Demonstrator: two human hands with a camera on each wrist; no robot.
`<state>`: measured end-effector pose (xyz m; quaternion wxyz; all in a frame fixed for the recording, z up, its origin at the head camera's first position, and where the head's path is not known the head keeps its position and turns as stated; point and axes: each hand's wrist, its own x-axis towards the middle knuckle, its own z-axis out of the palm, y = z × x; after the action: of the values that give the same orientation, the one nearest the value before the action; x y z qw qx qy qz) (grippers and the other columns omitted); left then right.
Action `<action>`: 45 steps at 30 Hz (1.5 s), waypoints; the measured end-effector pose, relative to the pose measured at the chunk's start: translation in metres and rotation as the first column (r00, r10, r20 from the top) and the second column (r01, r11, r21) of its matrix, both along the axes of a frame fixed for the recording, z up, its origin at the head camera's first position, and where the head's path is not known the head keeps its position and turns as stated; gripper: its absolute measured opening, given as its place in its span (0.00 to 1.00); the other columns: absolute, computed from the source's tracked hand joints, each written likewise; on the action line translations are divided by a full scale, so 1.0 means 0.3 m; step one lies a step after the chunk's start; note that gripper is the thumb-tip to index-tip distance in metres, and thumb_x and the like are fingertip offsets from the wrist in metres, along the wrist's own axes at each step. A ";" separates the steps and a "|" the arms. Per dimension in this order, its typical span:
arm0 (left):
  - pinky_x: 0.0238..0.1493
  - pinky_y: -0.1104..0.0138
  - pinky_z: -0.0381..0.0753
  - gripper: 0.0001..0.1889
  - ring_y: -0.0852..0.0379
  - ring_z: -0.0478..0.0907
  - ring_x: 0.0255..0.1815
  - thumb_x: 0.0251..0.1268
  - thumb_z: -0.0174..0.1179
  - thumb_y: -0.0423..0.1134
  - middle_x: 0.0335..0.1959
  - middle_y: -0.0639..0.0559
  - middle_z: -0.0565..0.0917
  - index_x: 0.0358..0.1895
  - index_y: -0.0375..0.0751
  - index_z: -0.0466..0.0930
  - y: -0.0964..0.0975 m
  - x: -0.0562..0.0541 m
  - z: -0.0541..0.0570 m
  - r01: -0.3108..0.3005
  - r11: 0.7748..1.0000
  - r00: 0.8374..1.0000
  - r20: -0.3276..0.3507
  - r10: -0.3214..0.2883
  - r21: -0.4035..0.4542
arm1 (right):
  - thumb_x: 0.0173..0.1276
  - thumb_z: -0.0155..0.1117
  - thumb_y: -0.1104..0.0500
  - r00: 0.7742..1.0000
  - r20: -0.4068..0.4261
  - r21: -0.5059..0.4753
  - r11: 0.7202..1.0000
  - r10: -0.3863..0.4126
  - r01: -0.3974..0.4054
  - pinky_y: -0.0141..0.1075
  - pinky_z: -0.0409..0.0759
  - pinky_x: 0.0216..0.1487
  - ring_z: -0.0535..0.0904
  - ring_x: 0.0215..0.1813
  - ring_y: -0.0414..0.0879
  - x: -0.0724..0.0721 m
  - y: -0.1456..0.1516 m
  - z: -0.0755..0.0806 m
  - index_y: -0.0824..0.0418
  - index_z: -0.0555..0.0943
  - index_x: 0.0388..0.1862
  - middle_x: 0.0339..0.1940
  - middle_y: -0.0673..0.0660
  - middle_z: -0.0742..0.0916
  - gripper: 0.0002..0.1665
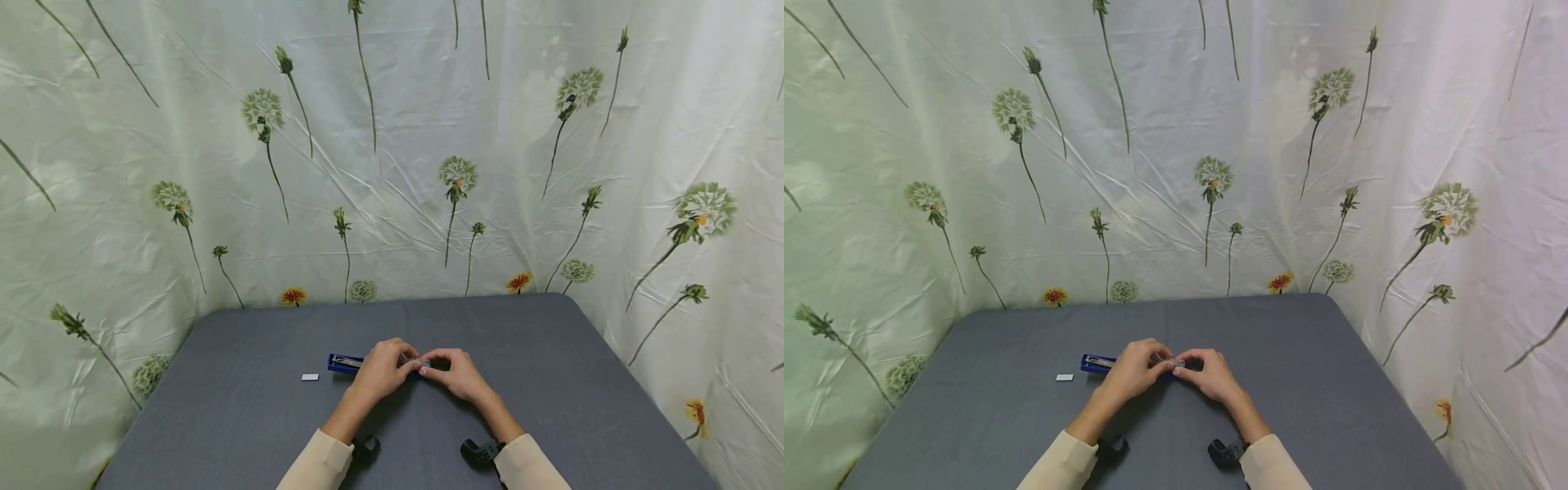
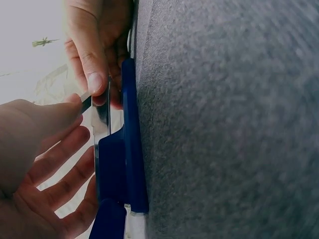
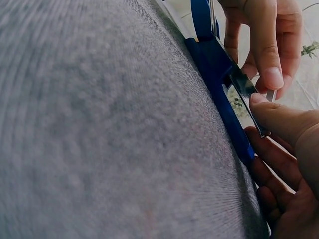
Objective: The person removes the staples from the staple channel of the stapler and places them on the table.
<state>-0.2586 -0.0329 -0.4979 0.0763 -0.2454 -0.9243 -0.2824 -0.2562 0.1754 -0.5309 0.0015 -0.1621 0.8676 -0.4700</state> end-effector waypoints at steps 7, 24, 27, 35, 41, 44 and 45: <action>0.40 0.65 0.84 0.06 0.57 0.85 0.40 0.68 0.70 0.45 0.42 0.54 0.88 0.42 0.49 0.90 -0.017 -0.005 0.014 0.016 1.000 1.000 -0.016 -0.016 0.015 | 0.68 0.74 0.48 1.000 -0.010 -0.004 1.000 0.006 -0.006 0.43 0.81 0.56 0.85 0.53 0.48 -0.002 0.000 0.004 0.50 0.90 0.48 0.48 0.50 0.91 0.13; 0.50 0.61 0.86 0.07 0.57 0.86 0.46 0.68 0.70 0.43 0.42 0.55 0.88 0.44 0.47 0.89 -0.099 0.000 0.040 0.025 0.993 0.998 -0.056 -0.018 0.119 | 0.68 0.74 0.48 1.000 -0.005 0.001 1.000 0.000 0.000 0.42 0.80 0.55 0.85 0.51 0.45 -0.003 -0.006 0.012 0.48 0.90 0.45 0.46 0.48 0.91 0.10; 0.51 0.60 0.86 0.07 0.56 0.86 0.47 0.69 0.69 0.44 0.42 0.55 0.88 0.45 0.47 0.89 -0.117 0.005 0.045 0.037 0.989 0.997 -0.065 -0.028 0.141 | 0.68 0.74 0.49 1.000 -0.014 0.005 1.000 -0.001 0.001 0.41 0.80 0.55 0.85 0.50 0.45 -0.003 -0.006 0.012 0.48 0.90 0.45 0.45 0.48 0.91 0.10; 0.51 0.58 0.87 0.07 0.56 0.87 0.47 0.68 0.70 0.44 0.43 0.56 0.87 0.45 0.49 0.89 -0.169 0.015 0.061 0.041 0.981 0.996 -0.091 -0.025 0.188 | 0.67 0.75 0.49 1.000 -0.023 -0.002 1.000 0.006 -0.006 0.36 0.80 0.52 0.84 0.48 0.42 -0.004 -0.005 0.011 0.50 0.90 0.45 0.44 0.48 0.91 0.11; 0.52 0.57 0.87 0.06 0.57 0.87 0.46 0.67 0.71 0.42 0.42 0.57 0.87 0.44 0.50 0.88 -0.213 0.015 0.075 0.007 0.971 0.997 -0.072 0.010 0.237 | 0.66 0.76 0.47 1.000 -0.023 0.008 1.000 -0.008 0.009 0.39 0.80 0.53 0.85 0.49 0.44 0.000 -0.006 0.008 0.48 0.90 0.44 0.43 0.46 0.91 0.10; 0.51 0.57 0.87 0.06 0.58 0.87 0.45 0.67 0.71 0.42 0.42 0.57 0.87 0.44 0.50 0.88 -0.237 0.018 0.085 -0.014 0.967 0.997 -0.067 0.032 0.256 | 0.67 0.75 0.47 1.000 -0.015 0.014 1.000 -0.006 0.006 0.40 0.80 0.54 0.85 0.50 0.44 0.001 -0.005 0.006 0.46 0.90 0.44 0.44 0.46 0.91 0.10; 0.51 0.56 0.87 0.06 0.58 0.87 0.45 0.67 0.71 0.41 0.42 0.57 0.87 0.44 0.50 0.88 -0.246 0.019 0.089 -0.017 0.963 0.997 -0.065 0.036 0.268 | 0.67 0.75 0.47 1.000 -0.014 0.014 1.000 -0.006 0.006 0.40 0.80 0.54 0.85 0.51 0.44 0.001 -0.005 0.005 0.46 0.90 0.44 0.44 0.46 0.91 0.10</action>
<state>-0.2530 -0.1067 -0.4710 0.1445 -0.2301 -0.8778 -0.3946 -0.2560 0.1738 -0.5293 -0.0048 -0.1627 0.8714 -0.4627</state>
